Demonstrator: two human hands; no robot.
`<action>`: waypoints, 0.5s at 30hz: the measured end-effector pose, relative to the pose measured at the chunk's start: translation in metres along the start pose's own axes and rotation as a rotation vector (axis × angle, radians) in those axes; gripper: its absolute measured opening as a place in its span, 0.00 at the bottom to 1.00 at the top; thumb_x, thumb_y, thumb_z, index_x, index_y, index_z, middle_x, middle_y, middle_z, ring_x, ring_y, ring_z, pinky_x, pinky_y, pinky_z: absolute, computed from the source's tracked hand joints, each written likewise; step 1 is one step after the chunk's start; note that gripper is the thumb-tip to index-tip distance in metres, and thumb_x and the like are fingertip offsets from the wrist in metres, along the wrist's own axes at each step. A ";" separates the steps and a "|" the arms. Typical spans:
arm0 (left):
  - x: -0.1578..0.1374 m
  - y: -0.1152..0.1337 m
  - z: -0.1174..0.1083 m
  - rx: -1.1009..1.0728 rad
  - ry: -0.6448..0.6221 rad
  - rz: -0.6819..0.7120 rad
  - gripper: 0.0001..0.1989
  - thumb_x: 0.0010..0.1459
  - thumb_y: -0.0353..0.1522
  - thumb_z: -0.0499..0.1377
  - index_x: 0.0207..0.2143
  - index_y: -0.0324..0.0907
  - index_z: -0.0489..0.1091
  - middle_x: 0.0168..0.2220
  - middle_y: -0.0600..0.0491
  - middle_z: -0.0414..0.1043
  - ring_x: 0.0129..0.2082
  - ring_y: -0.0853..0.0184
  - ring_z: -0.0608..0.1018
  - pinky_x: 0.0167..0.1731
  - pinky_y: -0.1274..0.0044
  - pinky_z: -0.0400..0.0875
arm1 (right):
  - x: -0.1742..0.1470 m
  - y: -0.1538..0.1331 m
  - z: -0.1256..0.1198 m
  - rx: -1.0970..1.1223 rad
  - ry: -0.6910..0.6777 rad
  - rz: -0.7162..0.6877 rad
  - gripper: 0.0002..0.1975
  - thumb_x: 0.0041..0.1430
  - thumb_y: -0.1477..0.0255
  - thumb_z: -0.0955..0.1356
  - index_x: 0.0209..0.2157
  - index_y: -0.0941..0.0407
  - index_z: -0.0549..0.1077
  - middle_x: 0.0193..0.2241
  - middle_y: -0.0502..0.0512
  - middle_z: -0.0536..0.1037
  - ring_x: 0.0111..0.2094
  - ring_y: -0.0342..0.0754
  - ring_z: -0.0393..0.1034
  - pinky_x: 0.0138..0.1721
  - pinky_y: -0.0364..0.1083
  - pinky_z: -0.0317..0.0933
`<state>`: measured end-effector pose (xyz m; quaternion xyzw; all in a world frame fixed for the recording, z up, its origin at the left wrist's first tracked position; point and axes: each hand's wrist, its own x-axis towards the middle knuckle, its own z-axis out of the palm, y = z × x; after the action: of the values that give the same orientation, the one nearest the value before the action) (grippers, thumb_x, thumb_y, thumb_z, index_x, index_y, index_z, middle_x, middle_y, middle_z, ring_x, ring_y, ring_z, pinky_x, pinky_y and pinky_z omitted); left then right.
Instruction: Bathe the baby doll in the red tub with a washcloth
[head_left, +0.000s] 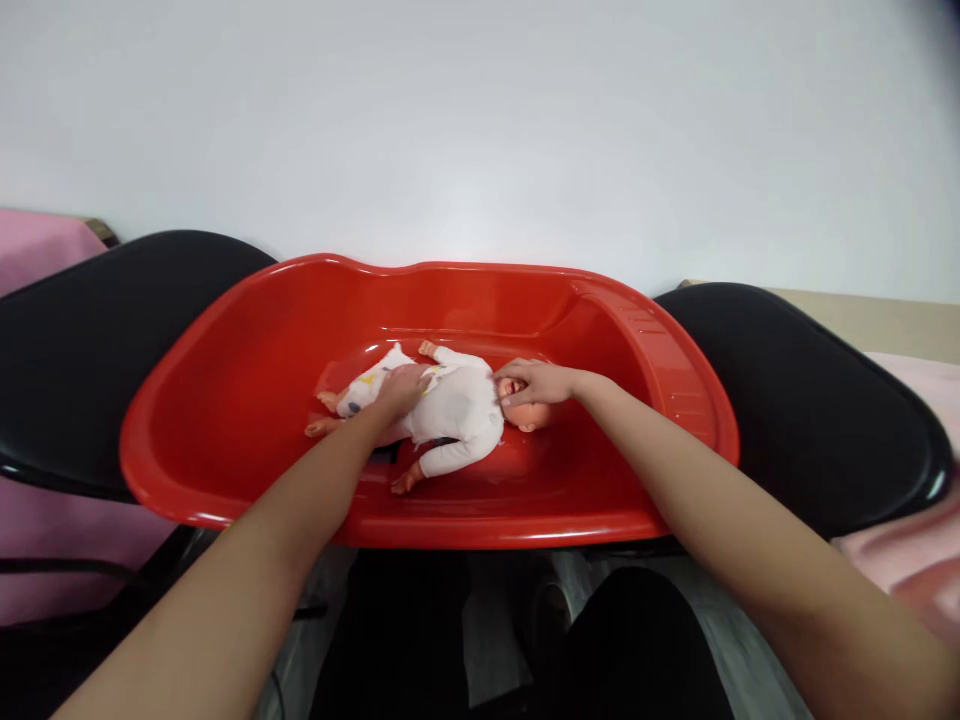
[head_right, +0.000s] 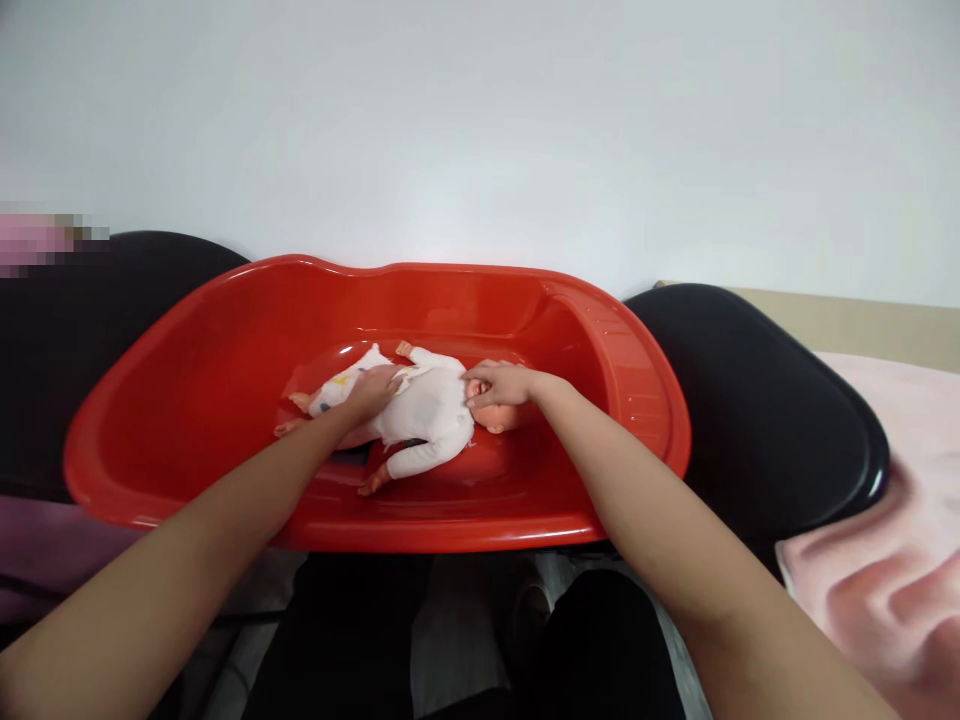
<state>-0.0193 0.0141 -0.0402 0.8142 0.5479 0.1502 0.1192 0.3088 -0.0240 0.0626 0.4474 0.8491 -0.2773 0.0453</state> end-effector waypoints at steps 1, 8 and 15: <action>-0.003 -0.010 -0.003 0.027 0.007 -0.034 0.22 0.72 0.40 0.47 0.54 0.42 0.77 0.57 0.40 0.75 0.58 0.50 0.73 0.59 0.60 0.63 | 0.000 0.000 0.000 0.003 0.001 0.000 0.39 0.59 0.44 0.70 0.68 0.44 0.67 0.65 0.57 0.67 0.66 0.63 0.61 0.69 0.61 0.55; -0.011 -0.054 -0.012 0.230 0.106 -0.243 0.23 0.74 0.40 0.43 0.53 0.42 0.75 0.61 0.40 0.71 0.68 0.48 0.61 0.65 0.49 0.51 | 0.000 -0.001 -0.002 0.017 -0.010 0.022 0.40 0.58 0.43 0.70 0.68 0.43 0.66 0.67 0.56 0.65 0.67 0.65 0.59 0.69 0.63 0.54; -0.020 -0.079 -0.015 0.246 0.187 -0.378 0.26 0.73 0.42 0.42 0.54 0.40 0.75 0.62 0.36 0.70 0.67 0.46 0.62 0.64 0.53 0.56 | -0.003 -0.006 -0.003 0.004 -0.009 0.033 0.40 0.58 0.43 0.69 0.68 0.42 0.66 0.67 0.54 0.66 0.68 0.65 0.58 0.69 0.63 0.54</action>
<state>-0.0999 0.0256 -0.0571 0.6883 0.7133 0.1320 -0.0060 0.3065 -0.0277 0.0692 0.4602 0.8409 -0.2800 0.0526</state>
